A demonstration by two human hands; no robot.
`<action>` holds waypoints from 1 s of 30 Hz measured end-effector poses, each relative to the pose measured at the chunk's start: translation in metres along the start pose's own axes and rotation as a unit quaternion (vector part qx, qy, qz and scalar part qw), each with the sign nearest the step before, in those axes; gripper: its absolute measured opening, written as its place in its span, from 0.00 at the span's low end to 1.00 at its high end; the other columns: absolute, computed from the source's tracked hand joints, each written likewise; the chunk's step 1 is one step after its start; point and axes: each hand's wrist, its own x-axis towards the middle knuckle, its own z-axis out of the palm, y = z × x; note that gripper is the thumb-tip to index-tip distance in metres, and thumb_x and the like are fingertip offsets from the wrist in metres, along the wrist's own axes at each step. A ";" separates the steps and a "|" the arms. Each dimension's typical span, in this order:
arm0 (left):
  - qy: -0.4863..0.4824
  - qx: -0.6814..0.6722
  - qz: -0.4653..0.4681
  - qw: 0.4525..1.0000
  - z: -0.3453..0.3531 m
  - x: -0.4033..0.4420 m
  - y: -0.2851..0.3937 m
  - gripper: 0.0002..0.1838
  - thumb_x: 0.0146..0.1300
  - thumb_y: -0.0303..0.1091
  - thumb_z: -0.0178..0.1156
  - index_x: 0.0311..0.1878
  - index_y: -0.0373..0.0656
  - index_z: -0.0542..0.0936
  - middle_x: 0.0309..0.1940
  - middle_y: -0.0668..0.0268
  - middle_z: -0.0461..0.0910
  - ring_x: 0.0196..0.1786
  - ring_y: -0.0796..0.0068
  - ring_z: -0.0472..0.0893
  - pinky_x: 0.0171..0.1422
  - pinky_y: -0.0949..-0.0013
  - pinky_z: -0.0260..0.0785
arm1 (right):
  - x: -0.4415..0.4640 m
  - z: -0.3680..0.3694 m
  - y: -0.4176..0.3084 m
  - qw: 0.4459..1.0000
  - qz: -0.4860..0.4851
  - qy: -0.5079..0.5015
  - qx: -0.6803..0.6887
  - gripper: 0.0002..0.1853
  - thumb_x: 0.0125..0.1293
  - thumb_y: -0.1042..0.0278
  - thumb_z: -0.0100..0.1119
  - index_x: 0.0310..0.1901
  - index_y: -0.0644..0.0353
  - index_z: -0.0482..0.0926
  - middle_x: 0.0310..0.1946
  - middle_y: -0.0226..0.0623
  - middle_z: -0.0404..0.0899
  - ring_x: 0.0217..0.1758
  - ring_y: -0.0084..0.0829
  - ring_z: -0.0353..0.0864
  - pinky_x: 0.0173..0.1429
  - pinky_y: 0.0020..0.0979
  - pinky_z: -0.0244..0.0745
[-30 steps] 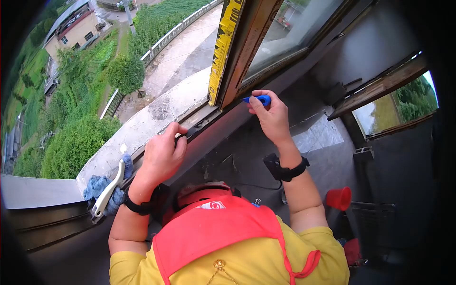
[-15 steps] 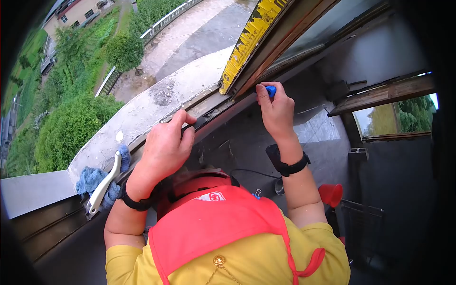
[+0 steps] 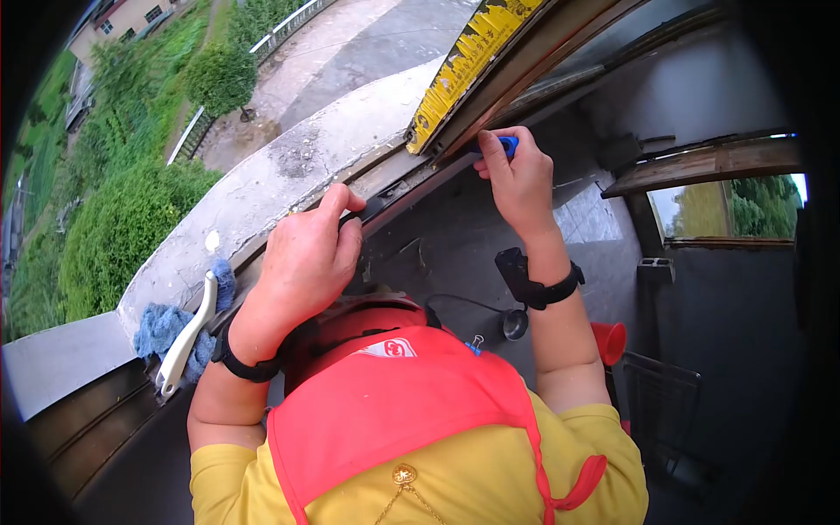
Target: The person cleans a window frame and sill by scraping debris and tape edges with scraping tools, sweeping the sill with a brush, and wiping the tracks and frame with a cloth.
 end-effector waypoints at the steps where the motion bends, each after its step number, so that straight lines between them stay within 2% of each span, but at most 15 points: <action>1: -0.002 0.000 0.000 1.000 0.000 0.000 0.001 0.09 0.62 0.29 0.56 0.45 0.41 0.76 0.17 0.52 0.72 0.21 0.55 0.75 0.28 0.59 0.64 | -0.002 0.000 0.000 1.000 -0.019 -0.004 -0.023 0.15 0.70 0.59 0.57 0.38 0.65 0.75 0.22 0.49 0.79 0.28 0.49 0.83 0.32 0.39 0.75; 7: -0.020 0.002 -0.004 1.000 -0.002 0.000 -0.001 0.10 0.63 0.29 0.55 0.48 0.41 0.75 0.16 0.53 0.71 0.20 0.58 0.73 0.28 0.61 0.63 | -0.016 0.000 -0.009 0.986 -0.121 0.002 -0.111 0.12 0.68 0.62 0.58 0.38 0.63 0.73 0.23 0.52 0.79 0.30 0.53 0.82 0.33 0.43 0.76; 10: -0.025 -0.002 -0.016 1.000 -0.004 0.001 -0.001 0.11 0.63 0.29 0.56 0.48 0.40 0.76 0.16 0.55 0.71 0.19 0.64 0.72 0.27 0.63 0.63 | -0.015 0.000 -0.014 0.992 -0.113 0.001 -0.057 0.12 0.68 0.61 0.58 0.38 0.63 0.73 0.24 0.51 0.79 0.31 0.53 0.82 0.34 0.44 0.76; 14: -0.011 0.000 0.005 1.000 -0.002 0.000 -0.006 0.12 0.63 0.30 0.57 0.49 0.38 0.77 0.16 0.56 0.71 0.19 0.69 0.71 0.27 0.64 0.62 | 0.001 -0.006 0.006 0.992 -0.065 0.001 -0.105 0.14 0.69 0.58 0.56 0.38 0.62 0.72 0.22 0.50 0.79 0.29 0.55 0.81 0.33 0.47 0.75; 16: -0.006 0.012 -0.002 1.000 -0.001 -0.001 -0.005 0.12 0.62 0.30 0.57 0.48 0.38 0.77 0.16 0.57 0.72 0.19 0.70 0.71 0.27 0.65 0.63 | 0.003 -0.005 0.000 0.985 -0.100 -0.013 -0.143 0.13 0.69 0.59 0.56 0.37 0.62 0.72 0.21 0.49 0.78 0.28 0.54 0.80 0.32 0.47 0.75; 19: 0.001 -0.004 -0.024 1.000 -0.001 0.001 0.001 0.11 0.62 0.30 0.57 0.46 0.37 0.77 0.17 0.56 0.73 0.19 0.68 0.72 0.28 0.65 0.64 | -0.010 0.009 -0.011 0.954 -0.170 -0.028 -0.246 0.12 0.69 0.60 0.55 0.35 0.61 0.70 0.18 0.47 0.77 0.26 0.51 0.80 0.30 0.45 0.75; 20: -0.001 0.005 -0.030 1.000 -0.002 0.001 0.005 0.10 0.61 0.30 0.56 0.45 0.37 0.77 0.17 0.55 0.73 0.20 0.67 0.73 0.28 0.65 0.65 | -0.013 0.012 -0.012 0.953 -0.198 -0.018 -0.228 0.11 0.68 0.62 0.56 0.35 0.61 0.70 0.17 0.46 0.76 0.24 0.49 0.80 0.28 0.43 0.75; 24: 0.004 0.027 -0.041 0.999 -0.005 0.004 0.016 0.09 0.60 0.29 0.56 0.42 0.37 0.78 0.19 0.52 0.76 0.21 0.60 0.76 0.30 0.63 0.67 | -0.034 0.010 -0.034 0.967 -0.206 -0.022 -0.146 0.10 0.67 0.64 0.59 0.36 0.60 0.71 0.18 0.43 0.77 0.23 0.48 0.80 0.28 0.42 0.75; 27: 0.004 0.046 -0.044 0.998 -0.008 0.006 0.021 0.09 0.60 0.30 0.55 0.41 0.36 0.78 0.19 0.50 0.77 0.23 0.56 0.79 0.32 0.60 0.69 | -0.034 0.007 -0.037 0.987 -0.123 -0.044 -0.089 0.10 0.67 0.64 0.59 0.37 0.60 0.71 0.20 0.43 0.78 0.24 0.46 0.80 0.29 0.41 0.75; 30: -0.002 0.085 -0.052 0.995 -0.006 0.009 0.026 0.10 0.59 0.31 0.55 0.41 0.36 0.78 0.19 0.49 0.77 0.24 0.52 0.80 0.34 0.57 0.70 | -0.038 0.028 -0.027 0.976 -0.179 -0.009 -0.121 0.10 0.67 0.64 0.59 0.37 0.60 0.71 0.20 0.44 0.78 0.24 0.47 0.80 0.28 0.42 0.75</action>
